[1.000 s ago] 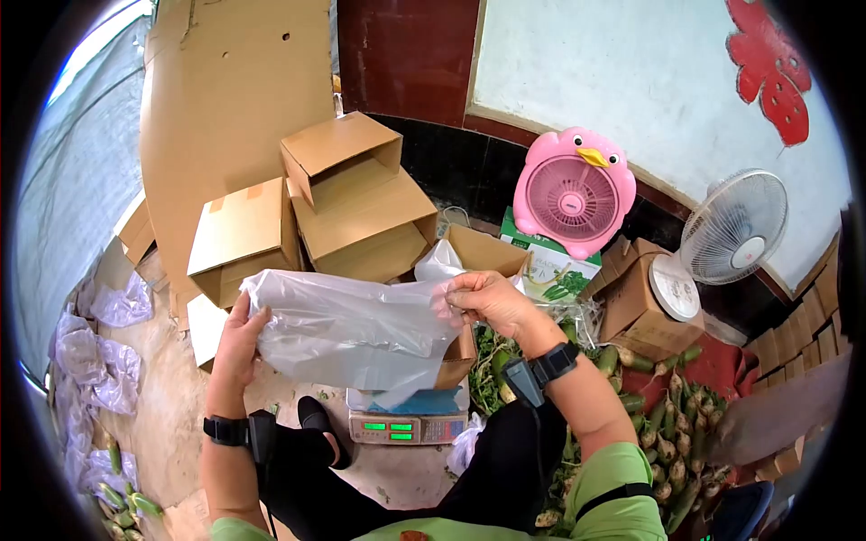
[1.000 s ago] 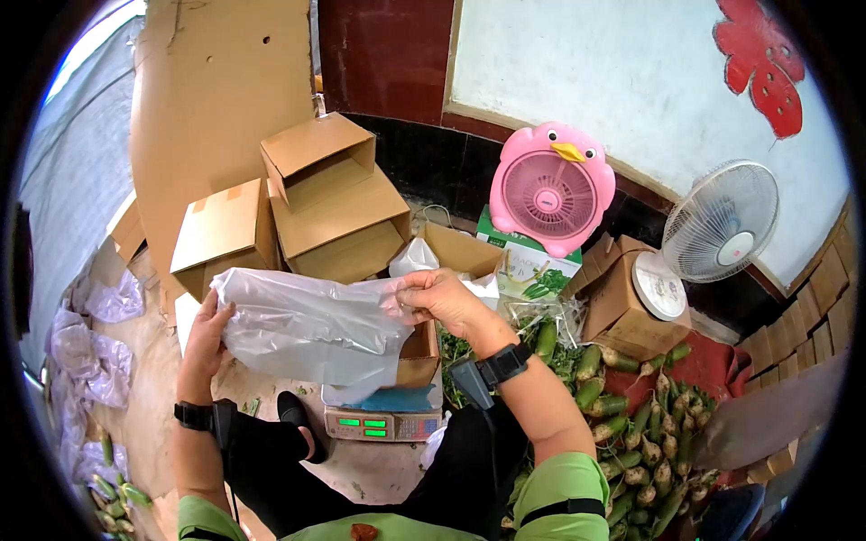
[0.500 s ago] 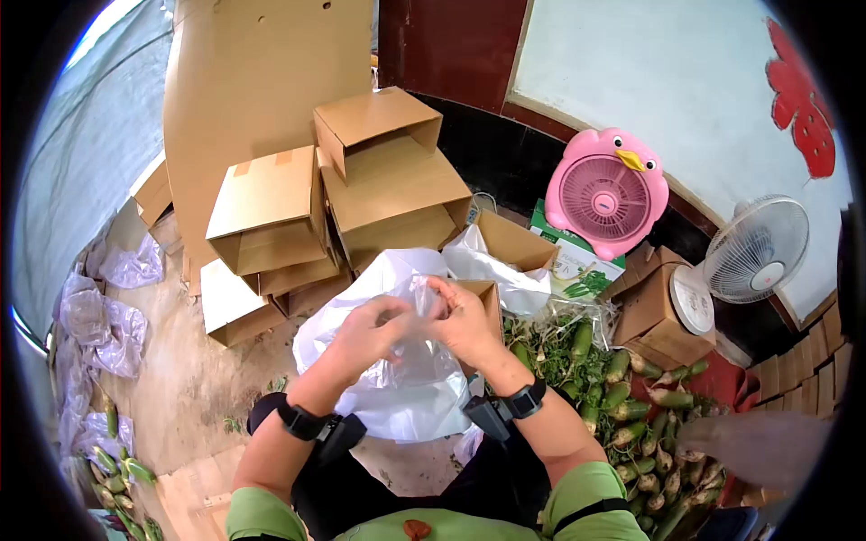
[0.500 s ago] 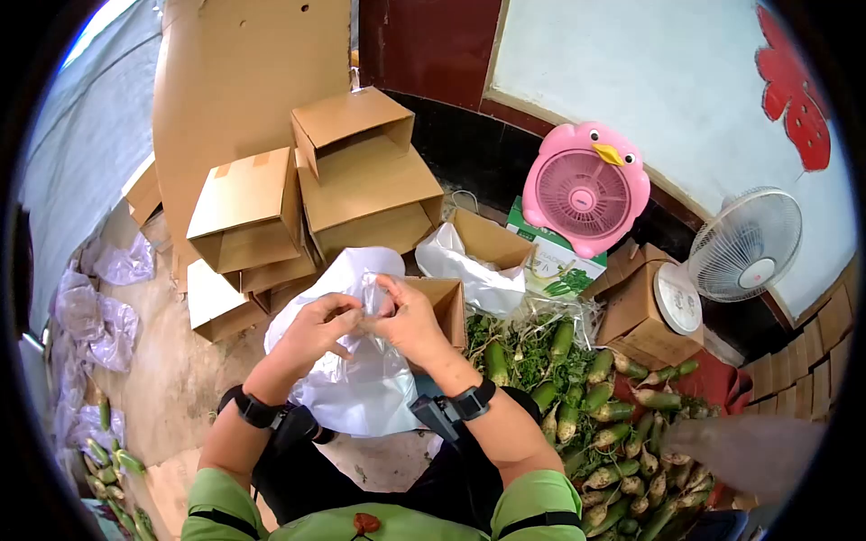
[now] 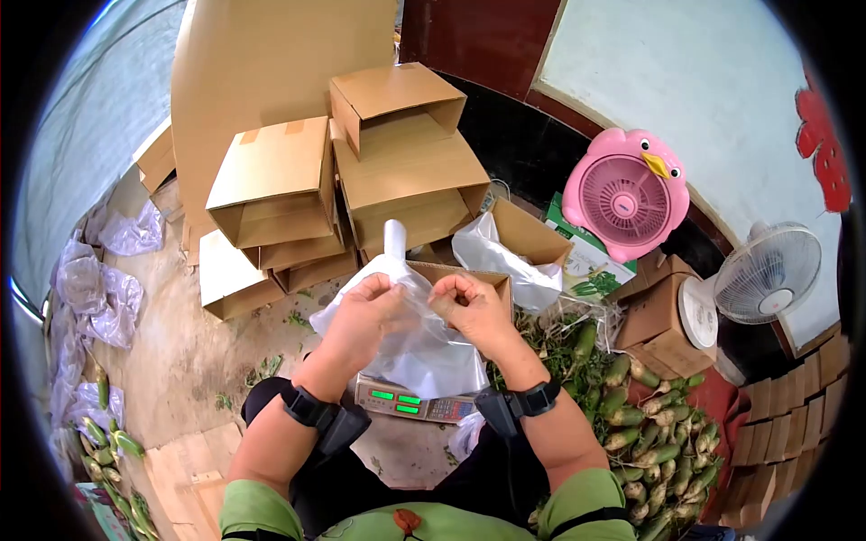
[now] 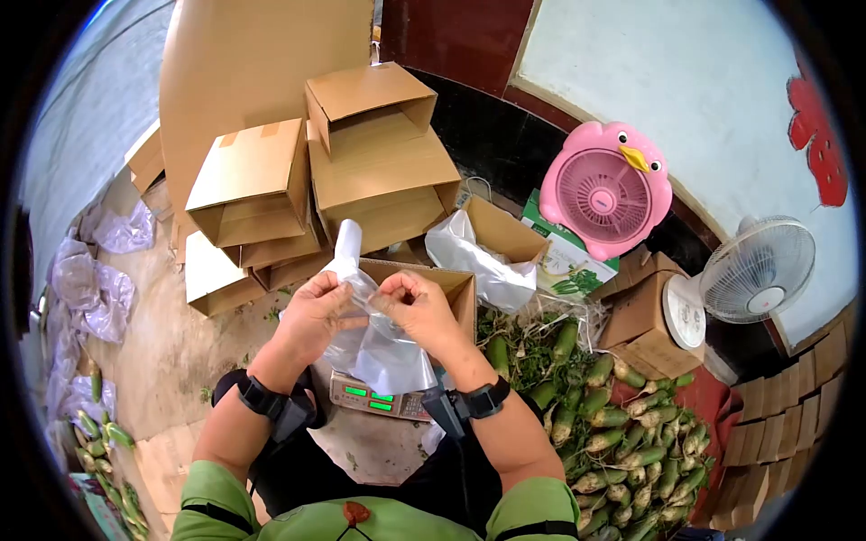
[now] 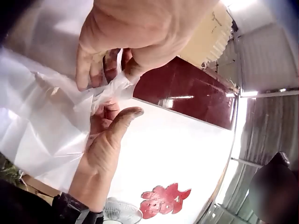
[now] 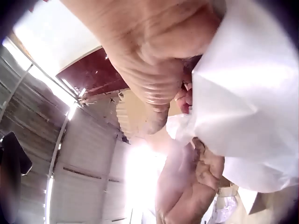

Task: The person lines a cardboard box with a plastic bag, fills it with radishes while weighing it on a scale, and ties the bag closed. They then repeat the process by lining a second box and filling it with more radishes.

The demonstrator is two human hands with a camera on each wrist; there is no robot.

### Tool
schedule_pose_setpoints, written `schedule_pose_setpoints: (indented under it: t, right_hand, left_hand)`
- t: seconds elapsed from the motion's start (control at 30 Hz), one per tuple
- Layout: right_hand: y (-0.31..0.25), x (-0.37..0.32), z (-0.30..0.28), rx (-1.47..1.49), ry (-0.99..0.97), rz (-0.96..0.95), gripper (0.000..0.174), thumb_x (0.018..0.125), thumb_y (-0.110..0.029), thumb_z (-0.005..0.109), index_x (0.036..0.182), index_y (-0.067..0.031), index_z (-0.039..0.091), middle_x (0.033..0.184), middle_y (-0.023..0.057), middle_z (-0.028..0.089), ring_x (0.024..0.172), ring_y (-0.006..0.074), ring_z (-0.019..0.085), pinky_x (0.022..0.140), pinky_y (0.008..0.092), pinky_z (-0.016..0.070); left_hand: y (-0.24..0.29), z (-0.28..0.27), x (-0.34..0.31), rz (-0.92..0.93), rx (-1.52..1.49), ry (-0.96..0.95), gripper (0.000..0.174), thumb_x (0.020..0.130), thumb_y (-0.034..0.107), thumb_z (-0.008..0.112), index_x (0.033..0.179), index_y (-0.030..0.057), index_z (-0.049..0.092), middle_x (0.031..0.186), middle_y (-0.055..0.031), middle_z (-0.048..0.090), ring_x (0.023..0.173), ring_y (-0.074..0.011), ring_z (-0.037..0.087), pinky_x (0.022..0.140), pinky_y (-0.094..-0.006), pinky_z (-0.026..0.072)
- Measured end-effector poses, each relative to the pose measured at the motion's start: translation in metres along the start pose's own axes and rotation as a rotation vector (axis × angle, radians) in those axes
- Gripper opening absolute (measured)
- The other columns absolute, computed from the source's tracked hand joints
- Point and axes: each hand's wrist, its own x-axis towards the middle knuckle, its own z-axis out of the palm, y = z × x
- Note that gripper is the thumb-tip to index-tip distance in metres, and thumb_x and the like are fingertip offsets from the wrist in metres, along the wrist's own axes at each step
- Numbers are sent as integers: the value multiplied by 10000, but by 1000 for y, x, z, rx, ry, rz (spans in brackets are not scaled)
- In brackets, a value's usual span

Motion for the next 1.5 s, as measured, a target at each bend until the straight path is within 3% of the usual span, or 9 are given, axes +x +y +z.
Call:
schedule_pose_setpoints:
  t: [0.37,0.63,0.7,0.8,1.03,1.13,1.3,1.43,1.5]
  right_hand:
    - [2,5,-20,420,96,206,215,875,-289,568,871,-74,555,727,0,568,606,76,493,563,214,419]
    - [12,9,-8,77,19,85,199,800,-230,647,817,-42,584,766,-10,583,682,102,516,611,261,426]
    - [29,19,-27,-709,167,-143,177,769,-117,623,644,-54,515,654,-4,552,632,106,523,579,263,429]
    - [39,29,-48,-688,416,-259,266,742,-52,588,556,-78,399,591,-3,515,562,111,513,517,255,436]
    - [40,37,-110,874,453,51,144,853,-188,499,865,-60,565,822,77,624,738,186,618,635,336,538]
    - [29,34,-131,999,491,22,189,863,-208,493,887,-40,576,889,91,634,797,193,617,714,327,527]
    - [18,32,-114,517,588,-9,287,874,-325,526,741,-78,586,693,10,574,592,110,506,542,247,400]
    - [16,33,-103,341,645,24,285,860,-351,553,793,-77,588,662,-15,533,582,97,479,519,231,385]
    - [6,28,-91,364,630,47,297,861,-360,551,771,-79,584,649,-15,525,563,94,470,499,225,370]
  left_hand:
    - [1,4,4,9,-186,-10,42,916,122,470,945,92,466,985,-106,585,909,-270,601,756,-430,523]
    - [-3,8,6,-24,-158,-15,58,931,146,439,936,91,454,978,-83,570,918,-237,586,795,-468,503]
    - [-7,-1,14,111,-288,58,55,924,118,435,884,88,457,836,-37,535,774,-158,562,689,-378,513]
    - [21,5,1,103,-125,94,66,890,116,510,833,102,480,748,25,485,694,-97,499,626,-226,430]
    - [47,-19,-14,382,1101,126,152,739,39,624,889,11,624,788,-5,581,717,-61,502,650,-213,415]
    - [55,-66,-1,342,952,550,150,762,90,595,843,-19,661,608,-2,576,559,-73,498,543,-223,423]
    - [66,-114,1,293,192,468,240,807,5,512,1030,22,598,761,-27,604,565,-68,518,491,-200,414]
    - [60,-92,-5,190,455,592,472,756,-31,540,1220,29,478,1054,-108,539,864,-163,563,732,-268,484]
    - [52,-79,-3,663,1152,591,587,661,-11,606,1228,35,461,1238,-170,389,1161,-258,413,1005,-328,330]
